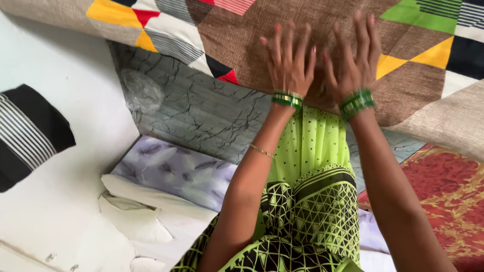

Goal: The person smooths a patterned bedspread by hand and folds the edge of the fabric over a mattress.

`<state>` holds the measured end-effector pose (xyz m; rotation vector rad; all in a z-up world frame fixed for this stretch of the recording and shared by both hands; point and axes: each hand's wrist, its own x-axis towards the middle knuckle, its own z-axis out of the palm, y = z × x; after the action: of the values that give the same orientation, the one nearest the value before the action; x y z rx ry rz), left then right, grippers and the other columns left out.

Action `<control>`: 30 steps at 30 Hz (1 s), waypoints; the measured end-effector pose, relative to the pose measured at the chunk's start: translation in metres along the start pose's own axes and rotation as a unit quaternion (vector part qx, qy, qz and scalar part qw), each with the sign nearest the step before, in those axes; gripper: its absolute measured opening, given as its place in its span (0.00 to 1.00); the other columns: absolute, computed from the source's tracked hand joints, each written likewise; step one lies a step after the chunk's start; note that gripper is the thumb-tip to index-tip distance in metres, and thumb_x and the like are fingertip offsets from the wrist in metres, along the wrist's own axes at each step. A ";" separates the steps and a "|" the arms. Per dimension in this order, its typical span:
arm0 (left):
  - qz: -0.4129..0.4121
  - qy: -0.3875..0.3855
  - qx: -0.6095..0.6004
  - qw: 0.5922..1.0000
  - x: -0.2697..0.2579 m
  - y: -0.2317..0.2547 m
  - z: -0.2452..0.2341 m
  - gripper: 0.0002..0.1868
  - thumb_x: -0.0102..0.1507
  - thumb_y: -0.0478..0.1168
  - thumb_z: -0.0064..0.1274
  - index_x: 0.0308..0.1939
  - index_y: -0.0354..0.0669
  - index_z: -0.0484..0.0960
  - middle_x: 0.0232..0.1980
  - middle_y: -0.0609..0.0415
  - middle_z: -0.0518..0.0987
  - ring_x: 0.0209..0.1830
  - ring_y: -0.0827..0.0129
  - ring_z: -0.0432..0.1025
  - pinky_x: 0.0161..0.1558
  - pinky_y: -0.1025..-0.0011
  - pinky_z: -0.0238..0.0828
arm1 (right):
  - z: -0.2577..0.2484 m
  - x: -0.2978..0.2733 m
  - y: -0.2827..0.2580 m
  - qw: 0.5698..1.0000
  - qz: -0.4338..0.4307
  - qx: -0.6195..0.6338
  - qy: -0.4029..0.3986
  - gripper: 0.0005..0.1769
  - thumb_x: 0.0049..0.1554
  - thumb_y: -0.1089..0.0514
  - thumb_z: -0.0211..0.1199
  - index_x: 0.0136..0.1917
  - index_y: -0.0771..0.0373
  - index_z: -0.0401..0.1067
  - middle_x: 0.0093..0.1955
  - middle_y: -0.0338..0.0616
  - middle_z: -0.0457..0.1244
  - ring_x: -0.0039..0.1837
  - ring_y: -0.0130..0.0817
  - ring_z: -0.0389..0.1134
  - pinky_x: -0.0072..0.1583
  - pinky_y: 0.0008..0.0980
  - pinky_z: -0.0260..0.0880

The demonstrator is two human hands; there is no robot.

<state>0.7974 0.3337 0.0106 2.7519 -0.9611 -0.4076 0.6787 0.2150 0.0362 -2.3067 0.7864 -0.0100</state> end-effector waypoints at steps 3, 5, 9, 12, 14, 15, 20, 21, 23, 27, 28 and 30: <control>-0.099 -0.142 0.123 0.977 0.014 -0.007 -0.018 0.33 0.71 0.62 0.42 0.78 0.68 0.51 0.84 0.51 0.45 0.85 0.48 0.38 0.78 0.30 0.24 | 0.052 0.034 -0.021 0.992 0.033 -0.089 -0.085 0.36 0.73 0.43 0.48 0.87 0.64 0.55 0.88 0.59 0.38 0.87 0.55 0.33 0.80 0.62 0.29; -0.110 -0.116 0.113 0.981 0.005 -0.012 -0.023 0.35 0.72 0.63 0.39 0.81 0.72 0.44 0.86 0.50 0.39 0.87 0.46 0.34 0.79 0.31 0.22 | 0.062 0.009 -0.038 0.987 0.010 -0.149 -0.062 0.31 0.75 0.45 0.48 0.86 0.58 0.56 0.90 0.53 0.38 0.89 0.49 0.31 0.82 0.60 0.24; -0.081 0.003 0.016 0.997 -0.025 -0.027 -0.020 0.39 0.73 0.63 0.37 0.84 0.71 0.38 0.88 0.45 0.37 0.90 0.45 0.33 0.85 0.38 0.23 | 0.052 -0.013 -0.054 0.993 0.057 -0.028 -0.098 0.30 0.71 0.50 0.46 0.84 0.55 0.58 0.88 0.52 0.41 0.87 0.53 0.33 0.82 0.63 0.25; -0.074 -0.011 -0.010 0.997 -0.025 -0.035 -0.015 0.44 0.69 0.65 0.42 0.83 0.71 0.38 0.87 0.45 0.35 0.89 0.46 0.30 0.83 0.37 0.23 | 0.052 -0.006 -0.062 0.994 0.053 -0.058 -0.073 0.29 0.71 0.50 0.48 0.83 0.55 0.61 0.87 0.51 0.44 0.87 0.52 0.35 0.81 0.63 0.26; -0.063 -0.035 -0.031 0.997 -0.028 -0.041 -0.017 0.48 0.65 0.65 0.47 0.82 0.71 0.38 0.86 0.44 0.33 0.87 0.45 0.27 0.80 0.35 0.21 | 0.051 -0.008 -0.064 0.994 0.045 -0.063 -0.072 0.28 0.71 0.50 0.48 0.82 0.54 0.62 0.86 0.52 0.45 0.87 0.52 0.36 0.81 0.63 0.27; -0.053 -0.052 -0.047 0.996 -0.027 -0.046 -0.019 0.50 0.63 0.64 0.50 0.81 0.72 0.38 0.85 0.43 0.31 0.86 0.45 0.26 0.79 0.34 0.20 | 0.051 -0.006 -0.064 0.995 0.041 -0.066 -0.068 0.28 0.71 0.51 0.48 0.82 0.54 0.62 0.86 0.52 0.46 0.87 0.52 0.37 0.81 0.62 0.27; -0.024 -0.103 -0.091 0.990 -0.023 -0.057 -0.024 0.54 0.61 0.61 0.56 0.81 0.74 0.36 0.84 0.44 0.26 0.85 0.42 0.21 0.75 0.29 0.16 | 0.052 -0.005 -0.069 0.993 0.053 -0.068 -0.077 0.29 0.69 0.52 0.47 0.82 0.56 0.62 0.86 0.54 0.46 0.86 0.55 0.37 0.81 0.63 0.27; -0.028 -0.109 -0.093 0.989 -0.023 -0.057 -0.024 0.53 0.61 0.61 0.56 0.81 0.73 0.36 0.85 0.44 0.26 0.85 0.43 0.21 0.75 0.29 0.16 | 0.052 -0.007 -0.069 0.993 0.056 -0.065 -0.078 0.30 0.69 0.53 0.47 0.82 0.56 0.62 0.86 0.55 0.46 0.86 0.56 0.38 0.80 0.63 0.27; -0.034 -0.122 -0.090 0.988 -0.024 -0.058 -0.024 0.53 0.61 0.61 0.55 0.81 0.74 0.36 0.85 0.44 0.26 0.85 0.42 0.21 0.75 0.28 0.17 | 0.053 -0.008 -0.069 0.994 0.046 -0.072 -0.066 0.29 0.69 0.51 0.47 0.81 0.56 0.64 0.85 0.55 0.47 0.86 0.55 0.39 0.81 0.63 0.28; -0.021 -0.130 -0.077 0.988 -0.023 -0.062 -0.013 0.51 0.61 0.65 0.53 0.79 0.76 0.36 0.84 0.44 0.26 0.84 0.40 0.20 0.72 0.23 0.17 | 0.060 -0.008 -0.066 0.993 0.035 -0.100 -0.051 0.29 0.70 0.51 0.46 0.81 0.57 0.65 0.85 0.56 0.49 0.86 0.55 0.40 0.81 0.63 0.28; -0.013 -0.127 -0.078 0.989 -0.023 -0.064 -0.010 0.51 0.61 0.66 0.52 0.79 0.76 0.36 0.84 0.44 0.26 0.84 0.40 0.20 0.71 0.21 0.18 | 0.061 -0.010 -0.065 0.993 0.036 -0.099 -0.051 0.29 0.70 0.51 0.45 0.81 0.57 0.65 0.85 0.57 0.49 0.86 0.55 0.40 0.81 0.64 0.29; -0.026 -0.136 -0.088 0.986 -0.024 -0.064 -0.006 0.51 0.60 0.66 0.51 0.79 0.77 0.35 0.85 0.43 0.25 0.85 0.40 0.20 0.72 0.21 0.19 | 0.064 -0.012 -0.064 0.993 0.038 -0.099 -0.051 0.30 0.70 0.51 0.45 0.81 0.58 0.65 0.85 0.57 0.49 0.87 0.56 0.40 0.81 0.64 0.30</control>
<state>0.8182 0.3984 0.0034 2.6081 -0.8650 -0.8527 0.7169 0.2974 0.0293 -2.4386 0.8538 0.2284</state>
